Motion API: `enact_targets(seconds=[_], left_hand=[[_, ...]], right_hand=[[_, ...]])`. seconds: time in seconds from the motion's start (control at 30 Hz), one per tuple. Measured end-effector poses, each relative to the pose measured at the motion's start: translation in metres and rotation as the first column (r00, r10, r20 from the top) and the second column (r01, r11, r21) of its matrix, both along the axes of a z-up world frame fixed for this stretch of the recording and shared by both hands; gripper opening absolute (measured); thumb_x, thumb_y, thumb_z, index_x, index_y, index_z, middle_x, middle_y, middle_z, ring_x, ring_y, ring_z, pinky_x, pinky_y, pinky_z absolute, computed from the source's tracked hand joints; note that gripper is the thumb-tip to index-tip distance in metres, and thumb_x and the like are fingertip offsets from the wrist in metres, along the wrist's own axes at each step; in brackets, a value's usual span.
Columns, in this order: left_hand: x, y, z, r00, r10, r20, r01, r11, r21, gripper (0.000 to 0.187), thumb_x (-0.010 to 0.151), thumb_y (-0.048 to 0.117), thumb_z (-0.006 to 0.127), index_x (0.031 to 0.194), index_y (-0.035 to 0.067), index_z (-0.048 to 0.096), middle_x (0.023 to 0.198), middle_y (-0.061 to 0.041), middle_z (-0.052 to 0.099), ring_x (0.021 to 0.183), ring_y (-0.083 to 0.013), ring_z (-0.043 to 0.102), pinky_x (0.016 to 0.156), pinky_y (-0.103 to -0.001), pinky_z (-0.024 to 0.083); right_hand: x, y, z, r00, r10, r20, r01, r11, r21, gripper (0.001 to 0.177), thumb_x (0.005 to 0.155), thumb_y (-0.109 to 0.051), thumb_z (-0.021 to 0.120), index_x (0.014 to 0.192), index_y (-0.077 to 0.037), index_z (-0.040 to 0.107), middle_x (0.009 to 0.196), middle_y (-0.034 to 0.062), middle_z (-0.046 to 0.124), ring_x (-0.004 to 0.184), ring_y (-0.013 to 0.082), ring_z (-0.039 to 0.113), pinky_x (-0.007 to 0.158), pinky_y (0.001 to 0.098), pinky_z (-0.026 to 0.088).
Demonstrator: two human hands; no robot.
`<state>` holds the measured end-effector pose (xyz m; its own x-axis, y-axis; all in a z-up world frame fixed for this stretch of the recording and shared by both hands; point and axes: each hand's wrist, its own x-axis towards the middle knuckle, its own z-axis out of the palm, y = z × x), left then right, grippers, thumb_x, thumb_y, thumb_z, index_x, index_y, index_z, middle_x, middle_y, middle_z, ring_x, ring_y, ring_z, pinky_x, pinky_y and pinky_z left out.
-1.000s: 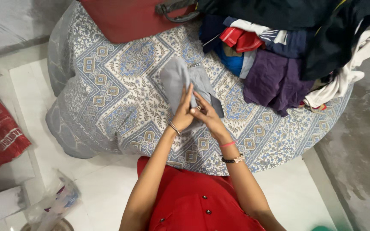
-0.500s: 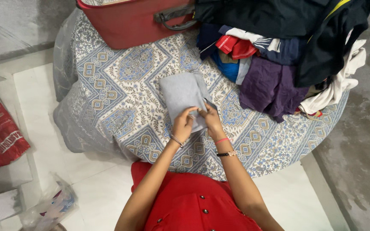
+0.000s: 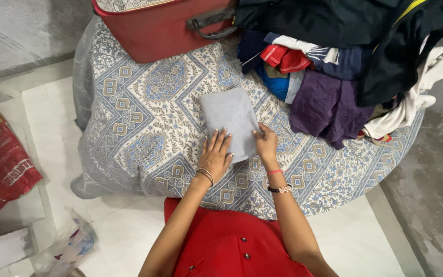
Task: The person folds a red polka-dot top and a grey collared shirt by hand and places them inside an open red suitcase.
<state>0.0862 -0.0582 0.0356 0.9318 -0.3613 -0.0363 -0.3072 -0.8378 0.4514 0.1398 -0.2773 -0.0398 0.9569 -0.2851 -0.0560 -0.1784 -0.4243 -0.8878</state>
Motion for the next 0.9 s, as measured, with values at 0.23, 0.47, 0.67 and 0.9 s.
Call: enact_targets(seconds=[0.23, 0.47, 0.67, 0.9], left_hand=[[-0.004, -0.001, 0.0, 0.999, -0.026, -0.044, 0.025, 1.0, -0.005, 0.066, 0.1, 0.035, 0.053, 0.158, 0.013, 0.03, 0.169, -0.01, 0.017, 0.157, -0.032, 0.012, 0.125, -0.056, 0.011], [-0.002, -0.005, 0.0, 0.998, -0.012, -0.066, 0.014, 1.0, 0.022, 0.067, 0.1, 0.036, 0.055, 0.158, 0.015, 0.03, 0.169, -0.009, 0.016, 0.156, -0.0323, 0.01, 0.124, -0.059, 0.011], [-0.002, -0.005, -0.014, 0.996, 0.01, -0.085, -0.015, 0.998, -0.058, 0.066, 0.101, 0.036, 0.054, 0.159, 0.014, 0.03, 0.17, -0.008, 0.015, 0.157, -0.0335, 0.009, 0.123, -0.059, 0.018], [0.0, 0.003, -0.028, 0.999, 0.007, -0.045, -0.014, 0.987, -0.157, 0.068, 0.1, 0.034, 0.055, 0.159, 0.012, 0.029, 0.17, -0.011, 0.015, 0.156, -0.0375, 0.008, 0.124, -0.054, 0.021]], right_hand=[[-0.009, 0.0, 0.005, 0.998, 0.006, 0.066, 0.015, 0.95, -0.313, 0.032, 0.087, -0.008, 0.075, 0.118, 0.001, 0.073, 0.102, 0.0242, 0.075, 0.086, 0.0346, 0.073, 0.082, 0.0418, 0.056], [-0.011, -0.004, -0.001, 0.982, 0.025, 0.186, 0.057, 0.904, -0.423, 0.026, 0.084, -0.012, 0.073, 0.107, 0.0, 0.074, 0.101, 0.0239, 0.069, 0.099, 0.0414, 0.063, 0.093, 0.0469, 0.046], [0.006, -0.023, -0.014, 0.999, 0.041, -0.033, -0.049, 0.956, -0.29, 0.044, 0.085, -0.027, 0.074, 0.116, 0.003, 0.07, 0.103, 0.0237, 0.072, 0.095, 0.0377, 0.068, 0.086, 0.0425, 0.051], [0.029, -0.02, 0.027, 0.836, 0.205, -0.51, -0.117, 0.973, 0.2, 0.055, 0.084, -0.035, 0.071, 0.117, 0.008, 0.069, 0.1, 0.021, 0.077, 0.084, 0.028, 0.075, 0.075, 0.0337, 0.057]])
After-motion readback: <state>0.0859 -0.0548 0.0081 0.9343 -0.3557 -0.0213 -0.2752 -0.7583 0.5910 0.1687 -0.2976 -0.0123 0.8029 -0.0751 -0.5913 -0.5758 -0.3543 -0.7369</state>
